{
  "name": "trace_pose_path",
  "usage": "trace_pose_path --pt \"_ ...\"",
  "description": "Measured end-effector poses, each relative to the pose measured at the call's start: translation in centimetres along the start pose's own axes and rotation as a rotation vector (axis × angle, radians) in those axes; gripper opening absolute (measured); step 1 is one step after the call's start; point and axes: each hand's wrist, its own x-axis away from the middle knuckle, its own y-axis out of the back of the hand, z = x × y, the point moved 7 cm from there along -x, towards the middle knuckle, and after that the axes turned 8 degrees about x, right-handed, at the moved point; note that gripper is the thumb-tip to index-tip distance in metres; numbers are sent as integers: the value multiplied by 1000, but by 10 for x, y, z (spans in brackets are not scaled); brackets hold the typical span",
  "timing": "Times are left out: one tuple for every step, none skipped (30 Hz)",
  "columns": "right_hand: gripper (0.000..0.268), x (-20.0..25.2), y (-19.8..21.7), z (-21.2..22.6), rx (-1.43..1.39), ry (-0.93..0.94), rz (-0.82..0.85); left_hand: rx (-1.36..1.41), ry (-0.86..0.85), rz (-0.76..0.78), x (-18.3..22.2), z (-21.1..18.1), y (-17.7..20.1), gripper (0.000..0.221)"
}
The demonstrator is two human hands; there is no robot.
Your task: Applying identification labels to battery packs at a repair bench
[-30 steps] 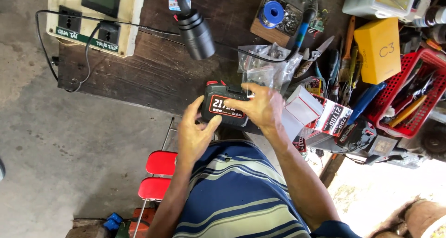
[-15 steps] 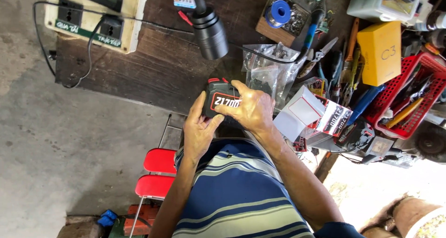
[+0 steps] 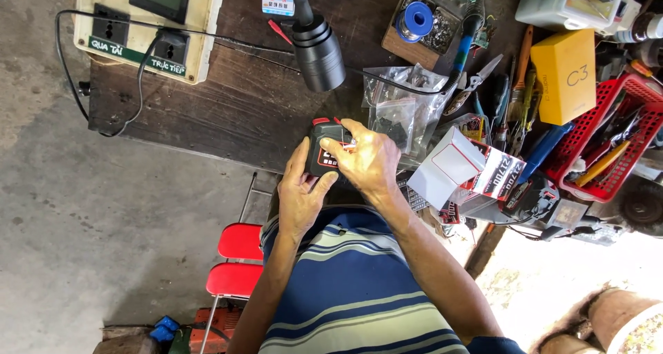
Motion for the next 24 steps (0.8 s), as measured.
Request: trace_pose_path --pt "51 4 5 7 -1 -2 0 -1 1 1 1 0 0 80" --pt "61 8 4 11 23 -38 94 -7 -11 3 1 -2 0 80" --pt "73 12 3 15 46 -74 187 -14 -23 6 1 -3 0 80" --pt "73 14 2 13 49 -76 185 -10 -22 8 -1 -3 1 80" --pt "79 17 1 11 22 -98 196 -19 -30 19 -2 -3 1 81" --pt "87 20 -3 8 -8 -119 209 -32 -38 27 -2 -4 3 82" --pt "87 18 -2 11 -8 -119 210 -32 -37 27 -2 -2 2 82" --pt "87 16 -1 14 -5 -136 204 -27 -40 26 -3 -2 2 82" --pt "88 15 0 17 -3 -153 198 -22 -43 24 -3 -2 2 83" --pt "88 13 -2 16 -3 -157 195 -22 -41 30 -3 -2 1 83" --pt "84 12 -2 13 -37 -182 149 -13 -42 22 -3 -2 1 83" --pt "79 11 -2 10 -70 -207 106 -6 -41 12 -2 -2 1 83" --pt "79 11 -2 9 -70 -211 105 -5 -38 15 -3 -3 -1 83" --pt "76 11 -2 10 -110 -218 71 1 -32 11 -3 -4 -1 82" --pt "72 11 -1 10 -150 -224 36 8 -25 8 -3 -5 -1 82" --pt "72 11 -3 10 -150 -227 32 8 -25 12 -3 -6 -1 82" --pt "66 10 -3 7 -157 -248 -3 3 -17 12 -3 -6 -1 82" --pt "59 11 -3 5 -163 -269 -38 -1 -9 11 -3 -6 -1 82" --pt "59 9 -4 2 -163 -271 -41 -1 -9 15 -3 -6 -2 82" --pt "57 8 -6 -1 -167 -270 -57 -9 -1 15 -3 -6 -2 82" --pt "55 7 -7 -4 -171 -268 -73 -17 8 14 -3 -7 -2 82" --pt "55 4 -6 -4 -170 -271 -79 -15 7 21 -3 -7 -2 82" --pt "51 2 -5 -5 -169 -290 -81 -24 20 22 -3 -7 -2 82" --pt "47 0 -5 -5 -168 -308 -81 -35 33 21 -3 -6 0 81"
